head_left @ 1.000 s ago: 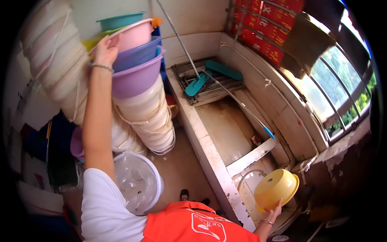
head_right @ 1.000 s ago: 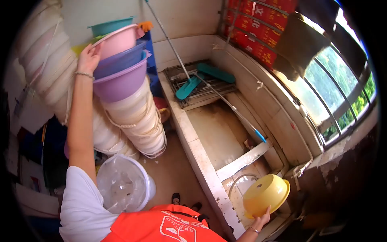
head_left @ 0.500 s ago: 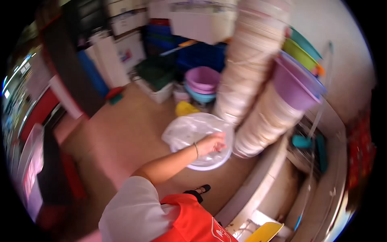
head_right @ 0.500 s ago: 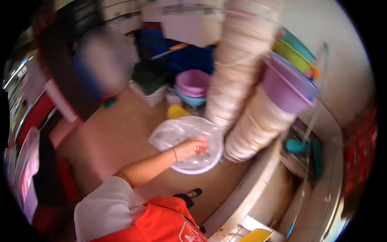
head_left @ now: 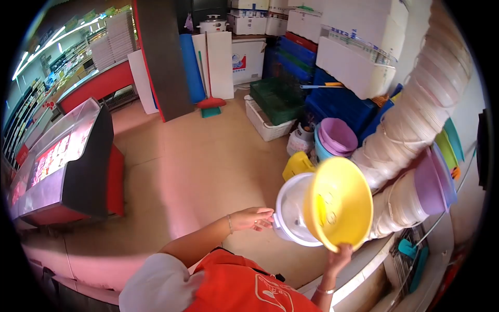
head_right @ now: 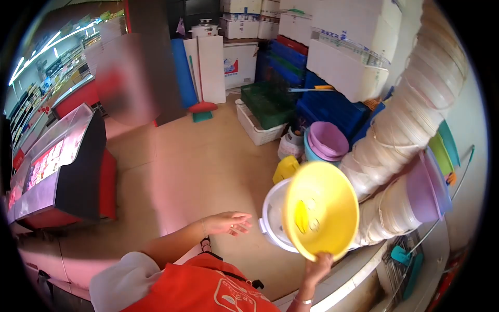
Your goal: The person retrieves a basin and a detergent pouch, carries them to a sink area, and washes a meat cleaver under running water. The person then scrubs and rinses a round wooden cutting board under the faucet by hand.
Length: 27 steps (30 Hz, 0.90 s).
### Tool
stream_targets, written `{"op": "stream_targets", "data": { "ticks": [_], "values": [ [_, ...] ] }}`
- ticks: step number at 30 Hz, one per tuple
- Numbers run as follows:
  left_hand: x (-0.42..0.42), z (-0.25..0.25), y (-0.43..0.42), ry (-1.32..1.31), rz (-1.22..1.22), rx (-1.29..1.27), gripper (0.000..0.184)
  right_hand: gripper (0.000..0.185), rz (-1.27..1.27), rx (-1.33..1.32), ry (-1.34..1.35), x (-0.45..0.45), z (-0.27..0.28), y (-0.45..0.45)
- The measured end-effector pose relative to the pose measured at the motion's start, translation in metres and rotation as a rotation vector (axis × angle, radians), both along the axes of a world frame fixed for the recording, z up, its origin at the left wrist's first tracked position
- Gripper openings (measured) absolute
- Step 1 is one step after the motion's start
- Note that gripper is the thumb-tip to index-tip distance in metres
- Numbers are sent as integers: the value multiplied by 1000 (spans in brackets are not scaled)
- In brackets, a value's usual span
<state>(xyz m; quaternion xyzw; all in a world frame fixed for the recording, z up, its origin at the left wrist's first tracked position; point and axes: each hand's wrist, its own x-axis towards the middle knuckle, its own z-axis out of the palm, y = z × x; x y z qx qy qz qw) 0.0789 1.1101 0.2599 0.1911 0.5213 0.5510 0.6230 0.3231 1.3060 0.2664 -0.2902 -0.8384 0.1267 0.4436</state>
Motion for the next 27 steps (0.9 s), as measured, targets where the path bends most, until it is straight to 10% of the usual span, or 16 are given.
{"op": "stream_targets", "data": {
  "ticks": [13,27],
  "values": [
    [-231,-107,-195,-556,993,72,32,36,1149,48,-229,-417,-39,-159],
    [-500,-228,-274,-575,1819,106,26,47,626,-285,-663,-709,-85,46]
  ]
}}
